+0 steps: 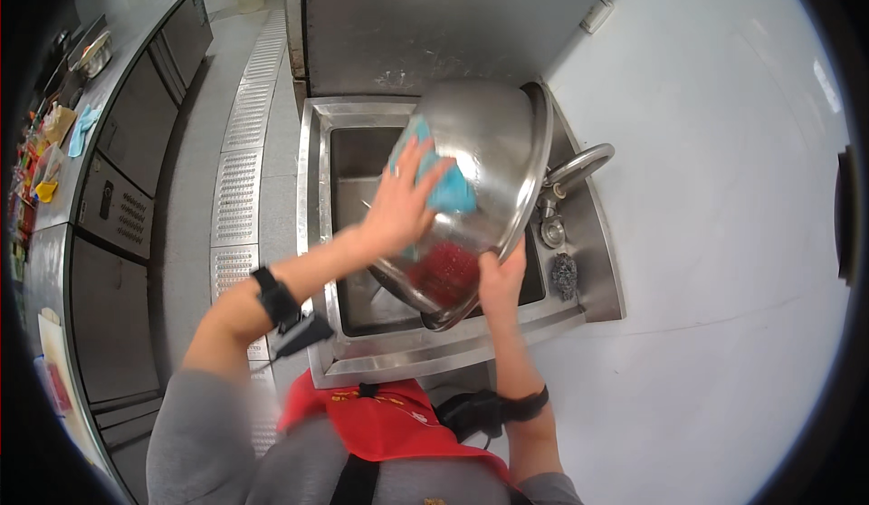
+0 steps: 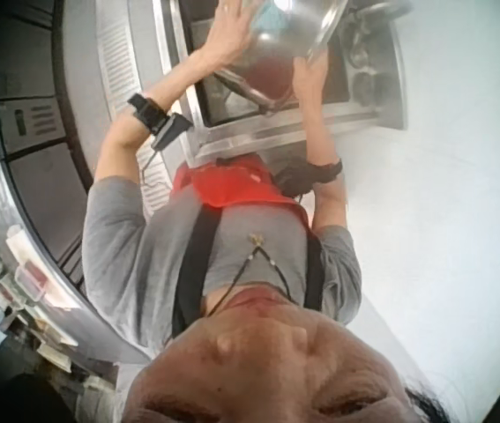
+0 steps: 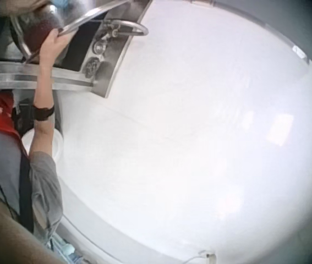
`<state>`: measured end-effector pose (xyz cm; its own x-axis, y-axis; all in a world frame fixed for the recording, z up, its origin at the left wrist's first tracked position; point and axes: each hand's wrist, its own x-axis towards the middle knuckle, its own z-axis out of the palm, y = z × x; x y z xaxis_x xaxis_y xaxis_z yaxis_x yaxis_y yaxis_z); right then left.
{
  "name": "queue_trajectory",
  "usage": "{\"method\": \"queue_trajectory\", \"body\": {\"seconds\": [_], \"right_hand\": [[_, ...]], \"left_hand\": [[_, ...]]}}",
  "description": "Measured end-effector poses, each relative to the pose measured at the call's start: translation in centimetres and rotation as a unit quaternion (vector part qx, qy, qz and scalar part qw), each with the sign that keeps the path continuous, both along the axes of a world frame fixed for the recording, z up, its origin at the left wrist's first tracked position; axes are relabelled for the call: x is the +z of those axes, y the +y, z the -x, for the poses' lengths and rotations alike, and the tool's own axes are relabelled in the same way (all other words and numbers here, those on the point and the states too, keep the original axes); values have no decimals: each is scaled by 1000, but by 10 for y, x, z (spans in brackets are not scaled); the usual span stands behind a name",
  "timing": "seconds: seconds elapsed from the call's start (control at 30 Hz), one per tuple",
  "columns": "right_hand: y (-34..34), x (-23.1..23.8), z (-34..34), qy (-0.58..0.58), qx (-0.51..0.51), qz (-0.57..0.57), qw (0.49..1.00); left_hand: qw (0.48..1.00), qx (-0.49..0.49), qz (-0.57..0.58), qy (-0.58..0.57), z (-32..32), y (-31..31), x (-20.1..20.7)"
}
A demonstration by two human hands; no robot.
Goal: Cleaning a large stainless steel mixing bowl in a kitchen sink using a blue sponge.
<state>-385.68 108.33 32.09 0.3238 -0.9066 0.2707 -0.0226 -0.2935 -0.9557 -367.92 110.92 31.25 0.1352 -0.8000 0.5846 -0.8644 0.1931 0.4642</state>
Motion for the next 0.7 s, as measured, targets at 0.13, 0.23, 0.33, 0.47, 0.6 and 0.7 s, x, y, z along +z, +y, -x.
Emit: {"method": "queue_trajectory", "body": {"seconds": [0.13,0.23,0.33,0.47,0.6,0.7], "right_hand": [[1,-17,9,-13,43,15,999],[21,-36,16,24,55,17,998],[32,-54,18,-2,40,5,999],[40,-67,24,2,53,-38,998],[50,-70,22,36,30,-6,999],[57,-63,31,102,34,-28,994]], "left_hand": [[997,-56,-48,-1,33,60,-42],[997,-62,-4,-39,29,50,-39],[990,-106,18,-94,30,6,11],[990,-86,16,-111,30,-83,52],[994,33,-105,-25,12,-136,64],[997,4,-67,-46,11,-122,56]]}}
